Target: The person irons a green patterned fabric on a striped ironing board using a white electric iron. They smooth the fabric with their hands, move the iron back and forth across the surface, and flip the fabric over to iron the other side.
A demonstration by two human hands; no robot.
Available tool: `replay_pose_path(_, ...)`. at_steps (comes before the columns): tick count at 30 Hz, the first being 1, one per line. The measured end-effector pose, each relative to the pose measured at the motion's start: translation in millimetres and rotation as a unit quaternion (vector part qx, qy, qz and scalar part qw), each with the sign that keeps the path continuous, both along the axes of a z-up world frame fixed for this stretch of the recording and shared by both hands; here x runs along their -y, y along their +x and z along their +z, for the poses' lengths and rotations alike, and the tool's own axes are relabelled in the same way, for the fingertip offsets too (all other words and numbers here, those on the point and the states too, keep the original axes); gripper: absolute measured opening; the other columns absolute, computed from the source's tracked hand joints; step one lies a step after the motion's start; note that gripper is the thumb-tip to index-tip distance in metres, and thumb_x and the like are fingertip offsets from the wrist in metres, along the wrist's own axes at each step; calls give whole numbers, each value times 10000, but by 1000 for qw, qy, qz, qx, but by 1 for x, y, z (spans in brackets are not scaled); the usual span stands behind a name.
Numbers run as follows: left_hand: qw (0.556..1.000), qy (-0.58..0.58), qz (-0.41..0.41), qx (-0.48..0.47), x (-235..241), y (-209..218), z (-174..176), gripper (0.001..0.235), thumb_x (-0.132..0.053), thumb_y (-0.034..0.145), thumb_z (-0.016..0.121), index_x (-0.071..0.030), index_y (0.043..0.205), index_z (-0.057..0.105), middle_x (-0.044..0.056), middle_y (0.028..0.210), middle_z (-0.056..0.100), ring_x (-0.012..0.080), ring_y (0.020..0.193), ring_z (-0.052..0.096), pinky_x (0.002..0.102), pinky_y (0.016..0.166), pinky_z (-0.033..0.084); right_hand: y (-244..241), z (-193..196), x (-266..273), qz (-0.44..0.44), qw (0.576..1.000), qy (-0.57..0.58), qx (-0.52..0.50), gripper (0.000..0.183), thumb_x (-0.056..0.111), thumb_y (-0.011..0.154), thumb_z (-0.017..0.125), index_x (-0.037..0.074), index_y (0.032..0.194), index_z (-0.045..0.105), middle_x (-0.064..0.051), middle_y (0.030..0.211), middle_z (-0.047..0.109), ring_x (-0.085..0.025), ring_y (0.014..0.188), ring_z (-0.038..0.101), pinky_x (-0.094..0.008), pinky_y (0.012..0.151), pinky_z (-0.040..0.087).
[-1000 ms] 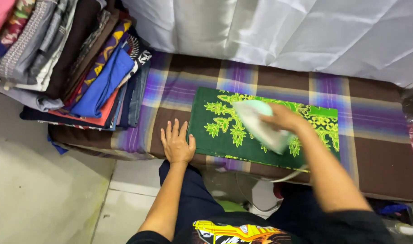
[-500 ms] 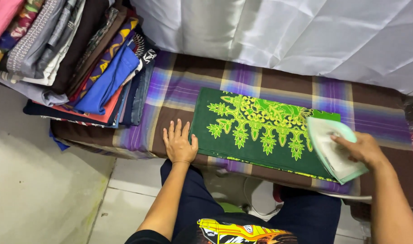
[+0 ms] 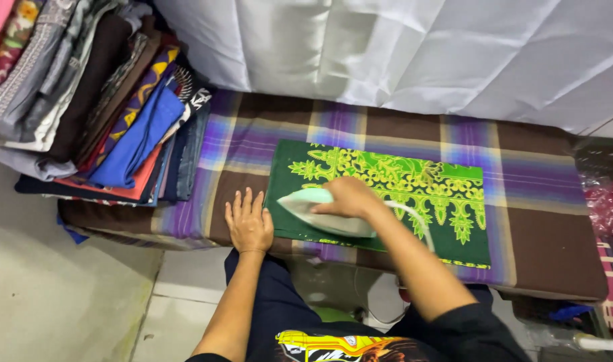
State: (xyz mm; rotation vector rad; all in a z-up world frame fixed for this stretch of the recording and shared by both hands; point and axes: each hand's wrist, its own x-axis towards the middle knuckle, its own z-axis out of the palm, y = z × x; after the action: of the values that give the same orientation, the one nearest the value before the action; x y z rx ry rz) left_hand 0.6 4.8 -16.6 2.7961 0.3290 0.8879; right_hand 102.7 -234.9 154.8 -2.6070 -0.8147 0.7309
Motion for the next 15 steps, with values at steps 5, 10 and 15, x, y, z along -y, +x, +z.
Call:
replay_pose_path(5, 1000, 14, -3, -11, -2, -1, 1, 444, -264, 867, 568, -219, 1284, 715, 70, 1385, 672, 292, 1371, 552, 525, 1186, 328, 10, -54, -16, -13, 997, -35, 71, 495, 575, 782, 723, 181, 1077, 785, -104, 966, 764, -339, 987, 738, -476, 843, 591)
replay_pose_path(10, 1000, -1, 6, -14, -4, 2, -8, 461, -321, 861, 563, -231, 1287, 714, 51, 1400, 665, 276, 1389, 539, 514, 1200, 307, 7, -56, 29, -31, 995, -56, 71, 442, 481, 809, 728, 174, 1124, 780, -99, 1002, 770, -332, 1022, 738, -479, 866, 596)
replay_pose_path(15, 1000, -10, 20, -10, -2, 3, -11, 484, -351, 819, 599, -255, 1279, 716, 30, 1394, 669, 260, 1393, 536, 517, 1211, 294, -7, -6, 130, -131, 985, -111, 23, 457, 300, 803, 761, 126, 1225, 765, -159, 1132, 775, -362, 1150, 707, -498, 998, 558)
